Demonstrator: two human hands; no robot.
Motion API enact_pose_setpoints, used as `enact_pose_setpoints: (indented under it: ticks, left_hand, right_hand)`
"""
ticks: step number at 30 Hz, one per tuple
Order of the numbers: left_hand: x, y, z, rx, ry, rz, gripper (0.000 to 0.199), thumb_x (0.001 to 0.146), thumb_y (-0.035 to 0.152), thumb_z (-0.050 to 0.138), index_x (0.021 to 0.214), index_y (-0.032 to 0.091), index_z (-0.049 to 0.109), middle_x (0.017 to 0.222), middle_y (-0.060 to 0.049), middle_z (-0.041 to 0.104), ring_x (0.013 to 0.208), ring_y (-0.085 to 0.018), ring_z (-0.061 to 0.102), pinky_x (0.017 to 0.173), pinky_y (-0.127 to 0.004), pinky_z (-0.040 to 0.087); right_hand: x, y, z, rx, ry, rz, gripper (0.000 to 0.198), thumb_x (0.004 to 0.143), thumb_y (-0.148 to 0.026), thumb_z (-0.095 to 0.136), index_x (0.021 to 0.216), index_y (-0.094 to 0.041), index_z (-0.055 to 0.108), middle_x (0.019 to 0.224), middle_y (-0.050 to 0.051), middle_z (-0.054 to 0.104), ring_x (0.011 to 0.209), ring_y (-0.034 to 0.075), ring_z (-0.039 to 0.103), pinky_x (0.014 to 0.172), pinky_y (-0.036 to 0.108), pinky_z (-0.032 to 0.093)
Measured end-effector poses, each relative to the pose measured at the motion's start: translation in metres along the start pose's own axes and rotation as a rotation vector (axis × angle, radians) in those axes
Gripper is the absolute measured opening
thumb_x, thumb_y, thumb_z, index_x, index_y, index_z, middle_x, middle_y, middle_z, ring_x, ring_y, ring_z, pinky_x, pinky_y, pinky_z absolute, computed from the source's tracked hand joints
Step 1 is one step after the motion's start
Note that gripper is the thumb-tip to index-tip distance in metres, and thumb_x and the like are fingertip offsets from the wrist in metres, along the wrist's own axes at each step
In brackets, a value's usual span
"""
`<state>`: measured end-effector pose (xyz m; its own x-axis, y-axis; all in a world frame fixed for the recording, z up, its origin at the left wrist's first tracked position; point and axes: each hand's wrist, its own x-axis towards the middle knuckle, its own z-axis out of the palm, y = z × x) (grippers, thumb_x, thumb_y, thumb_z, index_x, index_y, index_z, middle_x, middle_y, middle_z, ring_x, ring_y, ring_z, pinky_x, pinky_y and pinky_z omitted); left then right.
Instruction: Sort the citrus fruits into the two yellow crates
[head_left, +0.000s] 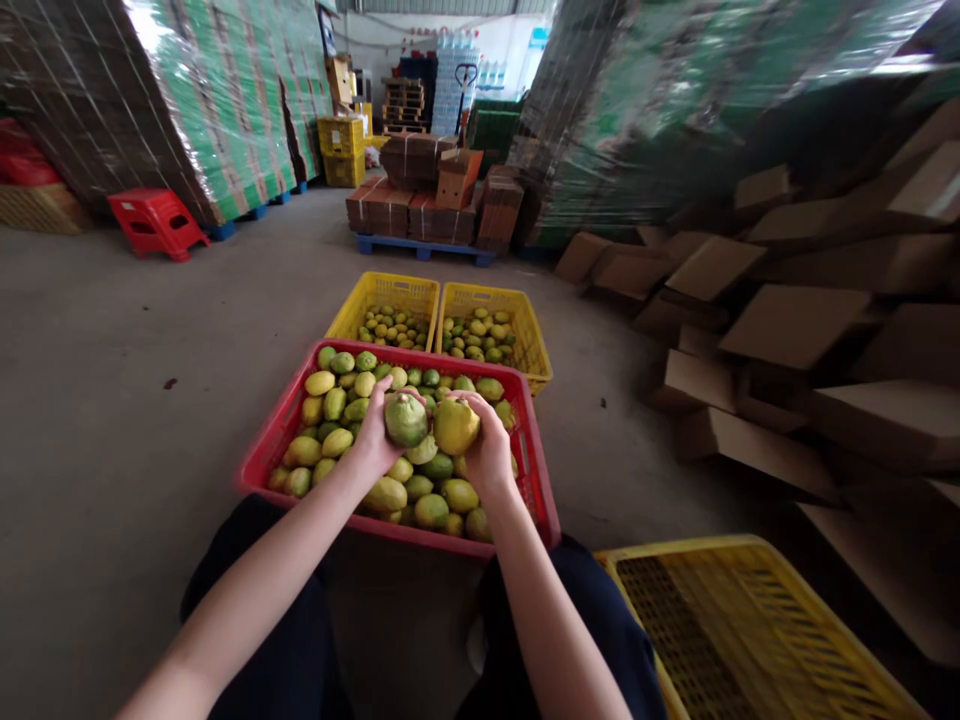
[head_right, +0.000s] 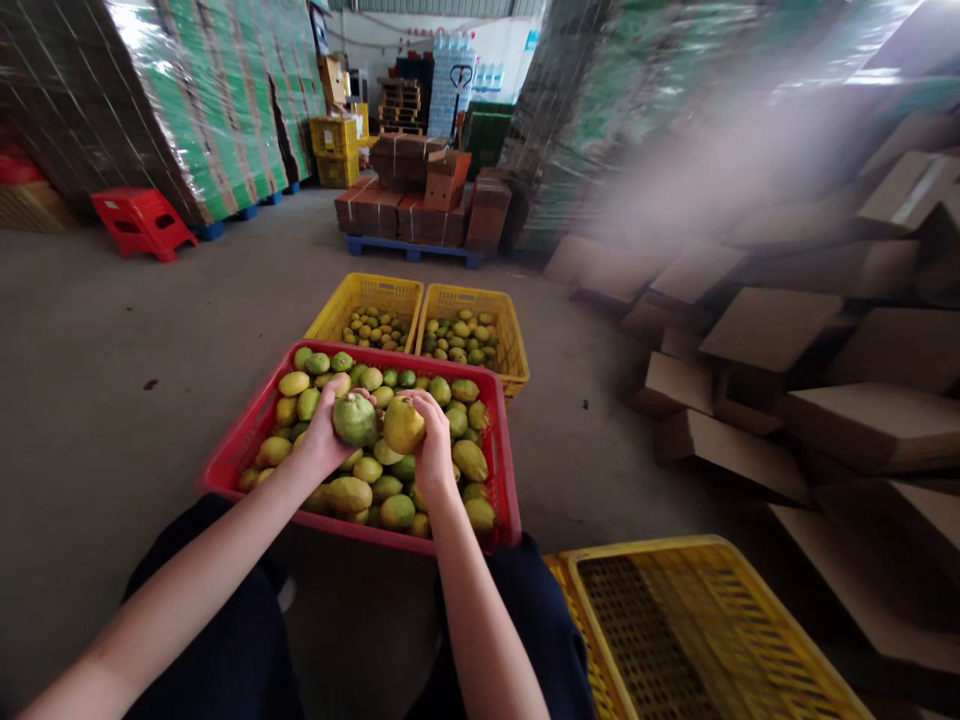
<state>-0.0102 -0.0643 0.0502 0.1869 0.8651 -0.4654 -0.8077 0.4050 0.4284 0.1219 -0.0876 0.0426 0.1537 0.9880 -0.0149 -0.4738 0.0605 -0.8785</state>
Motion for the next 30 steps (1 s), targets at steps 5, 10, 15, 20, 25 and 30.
enact_pose_setpoints:
  ticks: [5,10,15,20,25,30]
  left_hand:
    - [0.0,0.005,0.0,-0.078,0.057,0.016,0.019,0.088,0.029,0.047,0.079,0.017,0.059,0.068,-0.003,0.063,0.07,-0.019,0.067,0.068,-0.035,0.058]
    - [0.004,0.004,0.001,-0.121,0.011,0.032,0.02,0.093,0.032,0.048,0.083,0.018,0.059,0.077,-0.004,0.064,0.071,-0.018,0.066,0.072,-0.035,0.059]
    - [0.004,0.004,-0.001,-0.127,0.032,0.013,0.024,0.096,0.033,0.045,0.086,0.017,0.06,0.077,-0.003,0.064,0.067,-0.013,0.064,0.07,-0.03,0.059]
    - [0.007,0.005,-0.005,-0.143,0.064,0.028,0.017,0.091,0.033,0.054,0.085,0.017,0.059,0.073,0.0,0.065,0.064,-0.013,0.064,0.064,-0.027,0.058]
    - [0.0,0.004,-0.004,-0.108,-0.006,0.013,0.024,0.094,0.032,0.045,0.085,0.017,0.061,0.073,-0.003,0.068,0.063,-0.014,0.066,0.055,-0.022,0.056]
    - [-0.009,0.005,-0.002,-0.065,-0.098,-0.043,0.031,0.096,0.035,0.039,0.088,0.015,0.062,0.074,-0.006,0.069,0.062,-0.014,0.066,0.054,-0.023,0.056]
  right_hand:
    - [0.004,0.0,0.001,0.14,0.07,0.152,0.006,0.077,-0.029,0.059,0.081,-0.024,0.059,0.068,-0.006,0.064,0.051,0.011,0.059,0.042,0.019,0.046]
    - [0.01,0.005,0.003,0.17,0.016,0.228,0.021,0.083,-0.041,0.057,0.082,-0.021,0.059,0.068,-0.001,0.069,0.046,0.013,0.06,0.03,0.019,0.039]
    - [0.011,0.009,0.004,0.182,0.121,0.296,0.015,0.086,-0.035,0.06,0.084,-0.02,0.062,0.067,-0.003,0.07,0.053,0.012,0.063,0.04,0.019,0.049]
    - [0.008,0.011,0.005,0.137,0.083,0.291,0.016,0.077,-0.034,0.071,0.081,-0.021,0.063,0.068,-0.003,0.069,0.055,0.013,0.062,0.042,0.021,0.051]
    - [0.006,0.01,0.008,0.226,0.028,0.351,0.014,0.069,-0.025,0.073,0.077,-0.021,0.062,0.068,-0.004,0.069,0.054,0.013,0.063,0.039,0.021,0.05]
    - [0.008,0.009,0.009,0.43,0.131,0.377,0.01,0.077,-0.028,0.062,0.078,-0.018,0.064,0.066,0.0,0.071,0.056,0.015,0.066,0.05,0.025,0.055]
